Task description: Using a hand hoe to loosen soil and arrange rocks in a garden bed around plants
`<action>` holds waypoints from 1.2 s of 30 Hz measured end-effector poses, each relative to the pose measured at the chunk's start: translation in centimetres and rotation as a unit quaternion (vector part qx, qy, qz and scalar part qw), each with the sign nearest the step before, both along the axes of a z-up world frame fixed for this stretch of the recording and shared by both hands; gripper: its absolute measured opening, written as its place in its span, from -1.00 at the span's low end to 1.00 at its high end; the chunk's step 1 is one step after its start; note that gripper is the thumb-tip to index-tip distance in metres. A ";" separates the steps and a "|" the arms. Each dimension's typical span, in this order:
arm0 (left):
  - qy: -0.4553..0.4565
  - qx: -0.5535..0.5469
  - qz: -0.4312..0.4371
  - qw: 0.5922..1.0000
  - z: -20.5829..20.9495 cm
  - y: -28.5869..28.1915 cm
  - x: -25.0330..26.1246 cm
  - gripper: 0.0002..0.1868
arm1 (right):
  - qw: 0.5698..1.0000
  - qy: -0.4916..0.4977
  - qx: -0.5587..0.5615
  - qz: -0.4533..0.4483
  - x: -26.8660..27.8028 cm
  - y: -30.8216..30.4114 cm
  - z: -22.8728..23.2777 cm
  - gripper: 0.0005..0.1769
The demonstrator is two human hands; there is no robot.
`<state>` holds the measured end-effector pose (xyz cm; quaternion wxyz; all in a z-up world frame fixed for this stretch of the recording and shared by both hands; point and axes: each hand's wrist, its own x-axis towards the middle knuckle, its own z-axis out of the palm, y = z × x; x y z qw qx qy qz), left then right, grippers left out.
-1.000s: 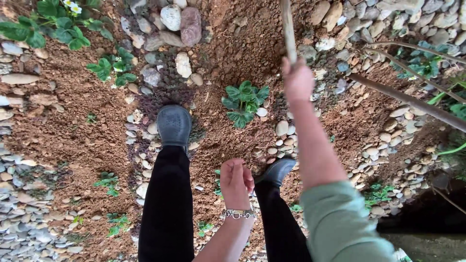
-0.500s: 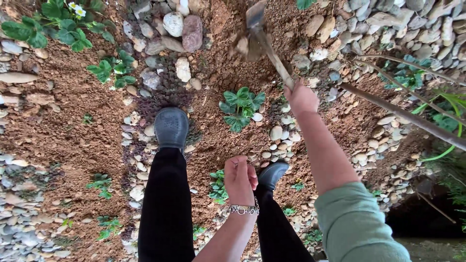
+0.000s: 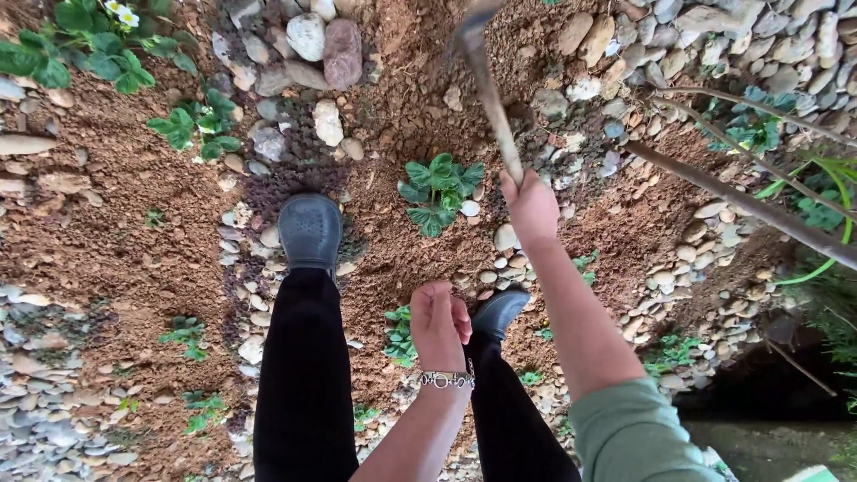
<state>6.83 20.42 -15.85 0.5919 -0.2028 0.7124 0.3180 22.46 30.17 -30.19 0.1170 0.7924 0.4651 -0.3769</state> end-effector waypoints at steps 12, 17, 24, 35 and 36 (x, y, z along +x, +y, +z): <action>0.007 0.023 0.013 1.000 -1.2 -0.4 0.0 -0.89 | 0.972 0.070 0.024 -0.223 -5.7 -5.0 1.8 -0.59; 0.016 0.013 0.004 1.000 -1.1 -0.7 -1.0 -0.84 | 0.998 -0.014 -0.068 -0.003 -5.6 -9.0 -3.4 -0.62; 0.024 0.045 0.015 0.999 0.3 -0.4 -1.4 -0.83 | 0.988 -0.025 -0.095 0.118 -4.2 -6.3 0.0 -0.60; 0.023 0.033 0.031 0.999 -1.5 -2.7 -0.7 -0.79 | 0.985 -0.001 -0.172 0.010 -6.4 -17.5 -3.5 -0.47; 0.024 0.036 0.033 0.999 -1.5 -2.8 -0.6 -0.77 | 0.982 -0.006 -0.186 0.021 -5.7 -18.4 -3.3 -0.42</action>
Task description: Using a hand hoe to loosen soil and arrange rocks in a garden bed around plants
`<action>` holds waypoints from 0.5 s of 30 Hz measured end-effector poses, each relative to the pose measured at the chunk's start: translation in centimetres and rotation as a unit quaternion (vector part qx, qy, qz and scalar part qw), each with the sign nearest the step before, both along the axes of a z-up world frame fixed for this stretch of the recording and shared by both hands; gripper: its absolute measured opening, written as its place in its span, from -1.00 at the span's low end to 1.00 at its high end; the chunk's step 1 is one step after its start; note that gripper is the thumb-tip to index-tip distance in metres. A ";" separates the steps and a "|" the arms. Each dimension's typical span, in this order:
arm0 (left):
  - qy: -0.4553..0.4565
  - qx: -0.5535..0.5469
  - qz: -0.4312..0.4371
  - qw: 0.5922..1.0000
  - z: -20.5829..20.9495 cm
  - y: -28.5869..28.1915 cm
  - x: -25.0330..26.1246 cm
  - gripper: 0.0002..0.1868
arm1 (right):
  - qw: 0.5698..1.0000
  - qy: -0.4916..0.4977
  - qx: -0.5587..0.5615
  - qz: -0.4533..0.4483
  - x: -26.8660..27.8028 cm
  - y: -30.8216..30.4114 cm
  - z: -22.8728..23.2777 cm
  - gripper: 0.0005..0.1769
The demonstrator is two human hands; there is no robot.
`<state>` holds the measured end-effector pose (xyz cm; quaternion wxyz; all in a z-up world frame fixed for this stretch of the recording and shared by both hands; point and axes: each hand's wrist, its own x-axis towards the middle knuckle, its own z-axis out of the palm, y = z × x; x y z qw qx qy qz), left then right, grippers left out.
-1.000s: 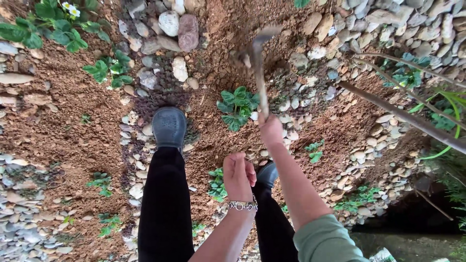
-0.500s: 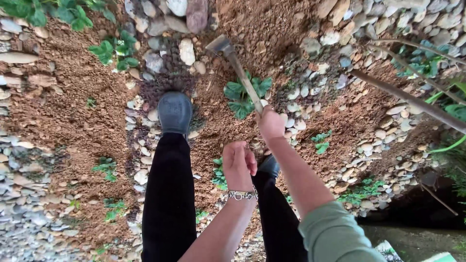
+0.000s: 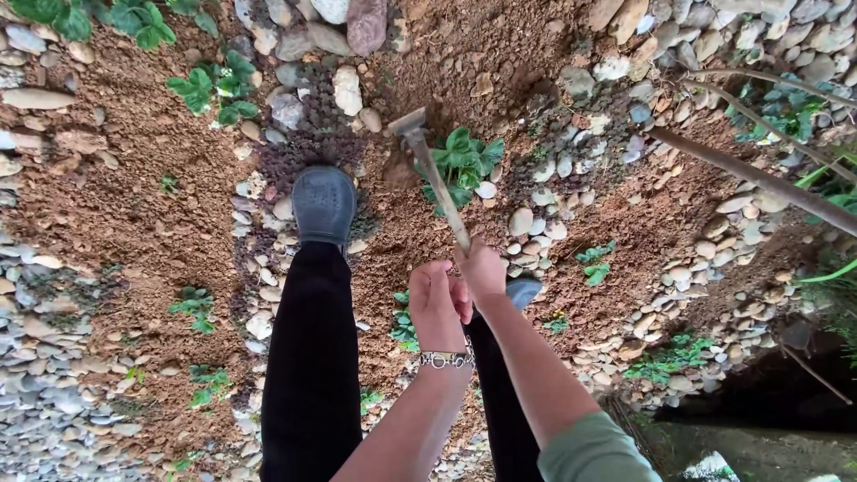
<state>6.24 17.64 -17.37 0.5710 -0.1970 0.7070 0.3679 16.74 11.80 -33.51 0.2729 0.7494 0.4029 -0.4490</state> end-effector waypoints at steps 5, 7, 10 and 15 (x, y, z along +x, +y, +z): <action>0.009 -0.022 -0.024 0.999 -0.3 -0.3 -0.3 -0.82 | 0.995 0.039 0.088 -0.001 0.1 3.7 3.1 -0.62; 0.011 -0.026 -0.033 0.999 -0.7 -0.1 -0.6 -0.82 | 0.993 0.041 0.105 0.025 0.5 2.2 1.2 -0.64; 0.014 -0.011 -0.038 0.999 -0.4 -0.1 -0.7 -0.77 | 0.982 -0.048 0.034 0.181 2.1 -1.7 0.1 -0.59; 0.006 0.007 -0.025 1.000 0.6 0.4 -0.4 -0.78 | 0.993 0.061 0.083 0.064 1.2 4.8 9.0 -0.51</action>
